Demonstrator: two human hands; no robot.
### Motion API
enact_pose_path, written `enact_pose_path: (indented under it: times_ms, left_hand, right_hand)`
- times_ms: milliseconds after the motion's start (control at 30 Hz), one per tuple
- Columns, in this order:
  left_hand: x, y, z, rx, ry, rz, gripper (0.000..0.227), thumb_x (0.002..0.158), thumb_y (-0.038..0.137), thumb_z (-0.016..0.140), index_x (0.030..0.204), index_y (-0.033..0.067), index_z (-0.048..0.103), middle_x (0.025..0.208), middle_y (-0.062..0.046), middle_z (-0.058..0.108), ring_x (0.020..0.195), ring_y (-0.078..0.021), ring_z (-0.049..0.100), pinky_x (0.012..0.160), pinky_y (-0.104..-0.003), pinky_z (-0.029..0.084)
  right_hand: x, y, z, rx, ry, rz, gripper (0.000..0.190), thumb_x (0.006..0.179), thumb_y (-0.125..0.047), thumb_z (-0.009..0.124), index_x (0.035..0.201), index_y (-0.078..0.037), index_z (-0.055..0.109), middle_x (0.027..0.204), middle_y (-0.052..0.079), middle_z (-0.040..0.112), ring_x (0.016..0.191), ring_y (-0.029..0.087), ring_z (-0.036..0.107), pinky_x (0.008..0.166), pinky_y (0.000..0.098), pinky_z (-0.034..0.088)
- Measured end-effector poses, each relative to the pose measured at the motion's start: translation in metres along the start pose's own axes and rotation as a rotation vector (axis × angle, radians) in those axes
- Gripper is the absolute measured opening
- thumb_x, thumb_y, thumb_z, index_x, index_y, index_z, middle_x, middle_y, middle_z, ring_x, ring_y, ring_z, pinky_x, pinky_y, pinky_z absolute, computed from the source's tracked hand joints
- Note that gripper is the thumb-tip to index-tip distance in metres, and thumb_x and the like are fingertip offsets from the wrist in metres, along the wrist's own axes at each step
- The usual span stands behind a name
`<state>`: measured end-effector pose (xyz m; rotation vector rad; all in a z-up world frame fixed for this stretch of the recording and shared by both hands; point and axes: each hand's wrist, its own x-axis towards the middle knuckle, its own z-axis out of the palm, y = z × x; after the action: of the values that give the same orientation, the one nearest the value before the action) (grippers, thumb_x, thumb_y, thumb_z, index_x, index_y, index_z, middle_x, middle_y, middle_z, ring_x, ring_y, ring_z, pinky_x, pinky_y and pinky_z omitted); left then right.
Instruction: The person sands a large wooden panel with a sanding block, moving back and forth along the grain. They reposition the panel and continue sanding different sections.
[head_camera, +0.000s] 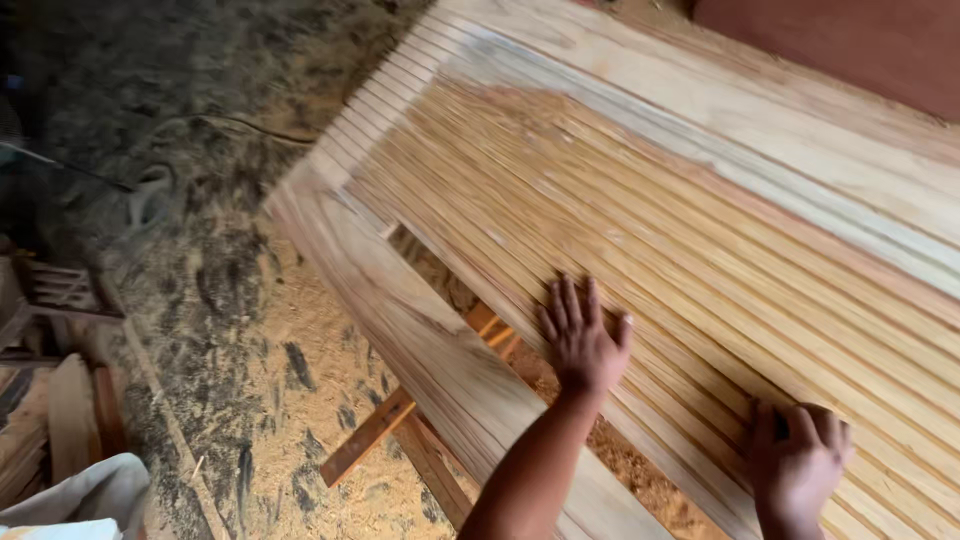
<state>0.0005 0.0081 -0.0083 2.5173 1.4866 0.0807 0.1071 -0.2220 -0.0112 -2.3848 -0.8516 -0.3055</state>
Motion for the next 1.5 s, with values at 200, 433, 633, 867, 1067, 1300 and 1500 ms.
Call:
enact_pose_path:
  times_ms: [200, 433, 633, 867, 1067, 1300, 1500]
  left_hand:
    - [-0.004, -0.007, 0.004, -0.049, -0.137, -0.007, 0.085, 0.100, 0.068, 0.018, 0.165, 0.0140, 0.005, 0.172, -0.020, -0.005, 0.159, -0.0358, -0.007, 0.124, -0.054, -0.009]
    - [-0.007, -0.007, 0.028, 0.226, 0.362, 0.097, 0.085, 0.100, 0.069, 0.018, 0.163, 0.0129, 0.007, 0.168, -0.020, 0.000, 0.155, -0.0350, -0.003, 0.122, -0.054, -0.007]
    - [-0.007, -0.005, 0.019, -0.098, -0.121, -0.008, 0.086, 0.099, 0.068, 0.017, 0.165, 0.0146, 0.008, 0.172, -0.019, -0.003, 0.158, -0.0346, -0.007, 0.123, -0.055, -0.010]
    - [-0.005, -0.005, 0.020, -0.022, -0.099, 0.008, 0.084, 0.100, 0.068, 0.018, 0.165, 0.0147, 0.006, 0.172, -0.020, -0.002, 0.159, -0.0351, -0.006, 0.124, -0.054, -0.009]
    - [-0.006, -0.004, 0.024, 0.112, 0.176, 0.064, 0.084, 0.101, 0.068, 0.017, 0.163, 0.0134, 0.006, 0.169, -0.021, 0.001, 0.156, -0.0357, -0.003, 0.123, -0.054, -0.007]
    - [-0.006, 0.004, -0.017, 0.072, -0.181, -0.012, 0.082, 0.102, 0.068, 0.011, 0.164, 0.0155, 0.002, 0.172, -0.016, -0.006, 0.158, -0.0332, -0.008, 0.125, -0.054, -0.006]
    - [-0.002, 0.008, -0.025, 0.148, -0.331, -0.047, 0.084, 0.101, 0.070, 0.013, 0.163, 0.0158, -0.003, 0.170, -0.013, -0.012, 0.157, -0.0293, -0.012, 0.125, -0.051, -0.007]
  right_hand:
    - [-0.033, 0.047, 0.043, 0.013, -0.052, -0.078, 0.009, 0.101, -0.021, 0.082, 0.102, -0.013, 0.076, 0.099, 0.004, 0.068, 0.093, 0.025, 0.061, 0.088, 0.0371, 0.051]
    - [-0.067, 0.112, 0.029, -0.083, -0.055, -0.072, 0.014, 0.091, -0.015, 0.085, 0.102, -0.010, 0.077, 0.099, 0.007, 0.071, 0.096, 0.027, 0.066, 0.092, 0.0367, 0.055]
    - [-0.065, 0.127, 0.008, -0.122, -0.054, -0.090, 0.018, 0.084, -0.009, 0.086, 0.099, -0.006, 0.077, 0.100, 0.011, 0.072, 0.099, 0.029, 0.068, 0.097, 0.0379, 0.056]
    - [-0.081, 0.155, 0.000, -0.195, -0.153, -0.042, 0.015, 0.087, -0.009, 0.086, 0.099, -0.006, 0.076, 0.100, 0.010, 0.073, 0.101, 0.026, 0.071, 0.098, 0.0348, 0.056]
    - [-0.068, 0.121, 0.001, -0.072, -0.107, -0.095, 0.006, 0.099, -0.011, 0.078, 0.102, -0.008, 0.074, 0.105, 0.008, 0.069, 0.101, 0.024, 0.065, 0.098, 0.0343, 0.053]
    - [-0.001, 0.000, 0.032, 0.076, -0.146, -0.244, 0.009, 0.087, -0.010, 0.073, 0.095, -0.009, 0.075, 0.088, 0.010, 0.064, 0.090, 0.032, 0.062, 0.083, 0.0462, 0.049]
    - [0.000, 0.015, -0.013, -0.085, -0.248, -0.197, 0.013, 0.084, -0.002, 0.070, 0.096, -0.008, 0.072, 0.099, 0.009, 0.068, 0.095, 0.028, 0.062, 0.084, 0.0437, 0.048]
